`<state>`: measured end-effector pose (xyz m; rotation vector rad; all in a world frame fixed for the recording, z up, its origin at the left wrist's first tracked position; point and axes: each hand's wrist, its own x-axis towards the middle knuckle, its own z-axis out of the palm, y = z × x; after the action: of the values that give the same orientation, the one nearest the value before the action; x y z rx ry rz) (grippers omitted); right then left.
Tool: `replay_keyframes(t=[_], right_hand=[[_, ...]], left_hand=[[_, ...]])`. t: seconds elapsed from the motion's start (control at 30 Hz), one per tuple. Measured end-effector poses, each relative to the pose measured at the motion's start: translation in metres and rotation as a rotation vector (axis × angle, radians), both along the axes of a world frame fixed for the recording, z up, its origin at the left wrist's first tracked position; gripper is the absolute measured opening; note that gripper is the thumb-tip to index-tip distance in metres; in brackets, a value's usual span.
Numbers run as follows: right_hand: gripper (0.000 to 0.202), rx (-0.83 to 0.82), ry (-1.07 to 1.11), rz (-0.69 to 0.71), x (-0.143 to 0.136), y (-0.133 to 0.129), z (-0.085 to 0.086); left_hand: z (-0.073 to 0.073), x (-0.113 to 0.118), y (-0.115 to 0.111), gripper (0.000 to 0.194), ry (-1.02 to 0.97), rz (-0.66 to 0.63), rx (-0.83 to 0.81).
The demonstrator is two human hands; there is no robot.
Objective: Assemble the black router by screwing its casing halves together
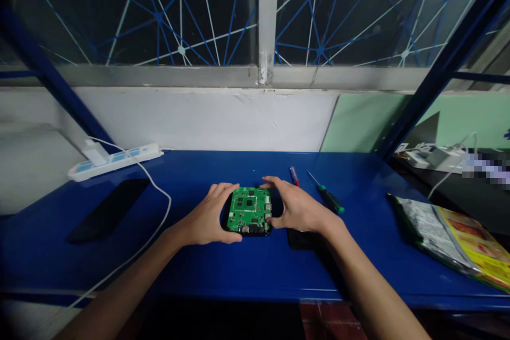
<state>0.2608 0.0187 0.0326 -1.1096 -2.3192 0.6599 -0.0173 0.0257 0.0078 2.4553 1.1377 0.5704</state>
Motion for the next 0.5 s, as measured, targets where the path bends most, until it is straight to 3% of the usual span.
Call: replay_keyframes(t=[0.13,0.5], right_hand=[[0.085,-0.04,0.015,0.013,0.0008,-0.0002,0.0012],[0.082,-0.071,0.02,0.018,0.0022,0.0021,0.0027]], left_hand=[[-0.0026,-0.0018,0.0024,0.117,0.008,0.001,-0.013],[0.0004,0.0009,0.0049,0.104,-0.029,-0.005,0.011]])
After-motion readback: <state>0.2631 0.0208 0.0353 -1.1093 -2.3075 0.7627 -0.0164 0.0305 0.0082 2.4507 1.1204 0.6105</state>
